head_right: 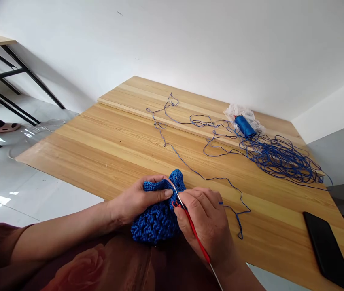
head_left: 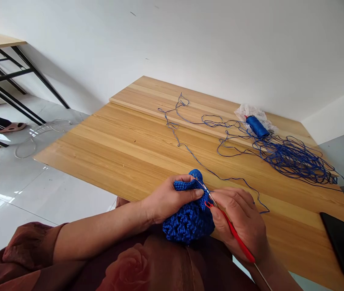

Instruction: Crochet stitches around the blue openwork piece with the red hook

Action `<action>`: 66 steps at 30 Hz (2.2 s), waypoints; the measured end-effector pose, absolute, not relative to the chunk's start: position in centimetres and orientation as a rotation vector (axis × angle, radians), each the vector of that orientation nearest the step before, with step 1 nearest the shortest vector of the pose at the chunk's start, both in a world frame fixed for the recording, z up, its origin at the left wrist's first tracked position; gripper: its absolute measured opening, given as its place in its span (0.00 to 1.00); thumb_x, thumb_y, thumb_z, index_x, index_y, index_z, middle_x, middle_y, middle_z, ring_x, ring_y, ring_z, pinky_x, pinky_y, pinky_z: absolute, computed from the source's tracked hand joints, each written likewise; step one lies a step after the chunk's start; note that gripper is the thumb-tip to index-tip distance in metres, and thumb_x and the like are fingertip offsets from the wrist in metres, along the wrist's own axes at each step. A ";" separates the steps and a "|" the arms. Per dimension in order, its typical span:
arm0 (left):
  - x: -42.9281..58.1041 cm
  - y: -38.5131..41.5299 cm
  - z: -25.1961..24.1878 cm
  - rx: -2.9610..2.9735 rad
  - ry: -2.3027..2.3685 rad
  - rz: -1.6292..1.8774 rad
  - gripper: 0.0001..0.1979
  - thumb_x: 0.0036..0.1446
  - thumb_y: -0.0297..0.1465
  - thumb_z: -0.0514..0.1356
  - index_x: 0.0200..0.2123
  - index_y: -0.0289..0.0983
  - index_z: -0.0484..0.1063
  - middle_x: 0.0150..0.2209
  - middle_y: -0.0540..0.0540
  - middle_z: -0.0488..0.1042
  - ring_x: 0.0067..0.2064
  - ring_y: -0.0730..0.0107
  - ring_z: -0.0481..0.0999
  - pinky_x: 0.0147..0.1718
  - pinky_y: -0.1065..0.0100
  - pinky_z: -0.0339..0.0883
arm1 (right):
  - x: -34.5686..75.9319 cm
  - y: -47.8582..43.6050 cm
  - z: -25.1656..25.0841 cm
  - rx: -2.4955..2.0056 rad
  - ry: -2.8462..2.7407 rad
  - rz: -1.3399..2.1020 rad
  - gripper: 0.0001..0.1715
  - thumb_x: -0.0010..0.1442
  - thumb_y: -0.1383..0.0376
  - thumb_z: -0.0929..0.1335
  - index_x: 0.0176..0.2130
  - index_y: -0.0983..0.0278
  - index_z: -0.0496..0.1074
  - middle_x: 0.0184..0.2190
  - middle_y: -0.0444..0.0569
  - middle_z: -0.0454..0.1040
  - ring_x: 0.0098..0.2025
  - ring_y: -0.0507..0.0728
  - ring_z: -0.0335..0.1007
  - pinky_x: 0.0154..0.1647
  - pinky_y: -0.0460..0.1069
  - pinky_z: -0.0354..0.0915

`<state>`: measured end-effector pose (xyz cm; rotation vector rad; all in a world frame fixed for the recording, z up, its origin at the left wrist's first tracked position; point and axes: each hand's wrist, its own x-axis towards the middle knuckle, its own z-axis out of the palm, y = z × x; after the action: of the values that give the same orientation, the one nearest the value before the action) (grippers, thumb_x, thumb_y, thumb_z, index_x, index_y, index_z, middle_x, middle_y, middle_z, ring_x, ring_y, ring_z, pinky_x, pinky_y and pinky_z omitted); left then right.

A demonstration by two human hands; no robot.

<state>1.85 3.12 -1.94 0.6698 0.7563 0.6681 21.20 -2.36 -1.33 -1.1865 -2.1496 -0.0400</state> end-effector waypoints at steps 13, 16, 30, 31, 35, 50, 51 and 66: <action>2.4 2.4 -2.1 0.876 0.738 0.912 0.11 0.49 0.30 0.73 0.28 0.35 0.74 0.34 0.49 0.80 0.37 0.71 0.77 0.44 0.68 0.68 | 19.9 -2.8 -2.8 -1.310 -1.976 0.129 0.12 0.67 0.72 0.62 0.48 0.62 0.68 0.48 0.54 0.77 0.50 0.59 0.75 0.51 0.54 0.72; 2.3 2.4 -2.2 0.976 0.742 0.953 0.08 0.51 0.30 0.72 0.30 0.35 0.76 0.35 0.48 0.81 0.39 0.69 0.77 0.45 0.67 0.68 | 20.0 -2.9 -2.9 -1.322 -1.961 0.140 0.12 0.66 0.71 0.62 0.48 0.61 0.69 0.47 0.53 0.77 0.49 0.59 0.75 0.49 0.54 0.72; 2.4 2.5 -2.3 0.945 0.786 0.836 0.08 0.51 0.32 0.72 0.34 0.34 0.82 0.34 0.47 0.80 0.39 0.67 0.77 0.46 0.67 0.69 | 20.8 -2.1 -2.0 -1.222 -2.129 -0.160 0.17 0.62 0.71 0.67 0.52 0.68 0.70 0.47 0.60 0.77 0.50 0.64 0.71 0.54 0.61 0.65; 2.4 2.5 -2.2 0.976 0.794 0.827 0.08 0.51 0.32 0.71 0.33 0.34 0.82 0.34 0.47 0.81 0.39 0.67 0.77 0.46 0.67 0.69 | 20.7 -2.0 -1.9 -1.227 -2.133 -0.115 0.20 0.62 0.69 0.67 0.54 0.70 0.69 0.50 0.62 0.75 0.52 0.65 0.70 0.56 0.61 0.65; 2.5 2.5 -1.9 1.083 0.776 0.822 0.07 0.51 0.31 0.70 0.33 0.33 0.82 0.35 0.44 0.81 0.40 0.63 0.77 0.48 0.65 0.69 | 20.4 -1.2 -1.8 -1.225 -2.163 0.210 0.23 0.65 0.60 0.66 0.56 0.69 0.67 0.55 0.62 0.72 0.57 0.65 0.69 0.56 0.59 0.65; 2.5 2.5 -1.5 0.808 0.897 0.710 0.18 0.44 0.41 0.75 0.33 0.34 0.80 0.32 0.44 0.81 0.34 0.63 0.78 0.40 0.62 0.72 | 21.8 -3.0 -2.0 -1.204 -2.150 -0.417 0.09 0.65 0.69 0.70 0.46 0.65 0.76 0.40 0.52 0.82 0.43 0.62 0.70 0.46 0.58 0.62; 2.5 2.4 -1.6 0.829 0.912 0.727 0.18 0.45 0.41 0.75 0.33 0.34 0.80 0.32 0.44 0.81 0.34 0.63 0.78 0.40 0.63 0.72 | 21.6 -2.9 -2.1 -1.235 -2.134 -0.419 0.08 0.66 0.68 0.69 0.46 0.64 0.76 0.40 0.51 0.82 0.43 0.62 0.70 0.46 0.58 0.61; 2.0 3.0 -1.8 0.858 0.959 0.699 0.19 0.43 0.40 0.75 0.35 0.35 0.81 0.33 0.44 0.82 0.35 0.61 0.79 0.39 0.63 0.72 | 22.2 -2.7 -2.4 -1.218 -2.141 -0.149 0.11 0.65 0.70 0.68 0.48 0.62 0.74 0.39 0.50 0.81 0.42 0.60 0.70 0.45 0.58 0.59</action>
<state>1.95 2.97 -1.75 0.8576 0.9591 0.6989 22.15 -2.74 -2.42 -1.2183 -2.1405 -0.1491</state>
